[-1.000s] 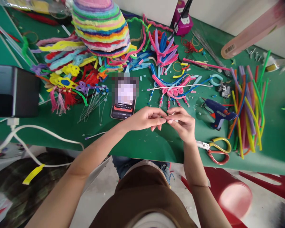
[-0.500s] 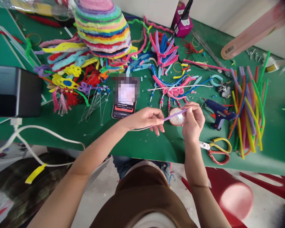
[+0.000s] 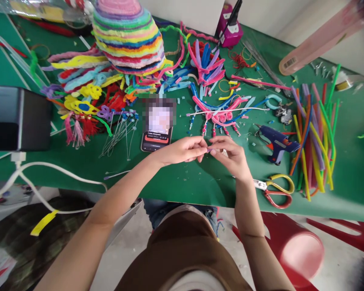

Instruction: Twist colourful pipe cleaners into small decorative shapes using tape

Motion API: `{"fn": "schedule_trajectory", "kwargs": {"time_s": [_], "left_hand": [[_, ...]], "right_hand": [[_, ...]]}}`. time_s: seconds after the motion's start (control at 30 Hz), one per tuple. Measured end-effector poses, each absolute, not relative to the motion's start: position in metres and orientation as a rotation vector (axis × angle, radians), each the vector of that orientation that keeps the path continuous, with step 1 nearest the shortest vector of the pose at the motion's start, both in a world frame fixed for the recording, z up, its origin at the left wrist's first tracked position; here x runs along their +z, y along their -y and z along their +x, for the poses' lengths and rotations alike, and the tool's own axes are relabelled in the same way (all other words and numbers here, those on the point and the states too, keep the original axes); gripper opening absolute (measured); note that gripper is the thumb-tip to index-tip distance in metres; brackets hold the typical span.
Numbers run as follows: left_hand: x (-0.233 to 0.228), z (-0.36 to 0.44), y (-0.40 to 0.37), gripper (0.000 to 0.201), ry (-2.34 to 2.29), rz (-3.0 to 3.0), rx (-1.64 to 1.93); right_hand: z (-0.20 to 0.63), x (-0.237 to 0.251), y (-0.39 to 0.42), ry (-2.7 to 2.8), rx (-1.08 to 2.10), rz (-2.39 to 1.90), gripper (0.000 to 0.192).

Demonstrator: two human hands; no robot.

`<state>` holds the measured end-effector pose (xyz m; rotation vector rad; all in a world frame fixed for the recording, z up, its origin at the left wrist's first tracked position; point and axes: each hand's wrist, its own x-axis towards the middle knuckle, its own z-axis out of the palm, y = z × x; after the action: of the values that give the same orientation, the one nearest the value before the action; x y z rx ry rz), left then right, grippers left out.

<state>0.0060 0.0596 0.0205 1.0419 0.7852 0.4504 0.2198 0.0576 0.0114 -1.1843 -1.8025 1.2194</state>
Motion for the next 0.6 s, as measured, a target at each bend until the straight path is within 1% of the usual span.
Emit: {"fn": "schedule_trajectory", "kwargs": {"time_s": [0.03,0.1,0.17,0.27,0.37,0.6], "left_hand": [[0.021,0.007,-0.06,0.021,-0.816,1.057,0.452],[0.022,0.008,-0.06,0.019,-0.85,1.086,0.448],[0.023,0.008,-0.06,0.019,-0.851,1.094,0.44],[0.023,0.009,-0.061,0.019,-0.849,1.082,0.433],[0.023,0.009,-0.061,0.018,-0.842,1.076,0.422],[0.021,0.01,-0.06,0.018,-0.814,1.084,0.41]], "right_hand": [[0.22,0.014,-0.057,1.864,1.19,-1.216,0.014],[0.223,0.018,-0.056,1.944,1.032,-1.368,0.016],[0.228,0.02,-0.056,2.03,0.789,-1.592,0.015],[0.235,0.02,-0.057,2.163,0.471,-1.865,0.019],[0.237,0.016,-0.057,2.25,0.393,-1.956,0.021],[0.23,0.016,-0.055,2.308,0.311,-1.978,0.019]]}}
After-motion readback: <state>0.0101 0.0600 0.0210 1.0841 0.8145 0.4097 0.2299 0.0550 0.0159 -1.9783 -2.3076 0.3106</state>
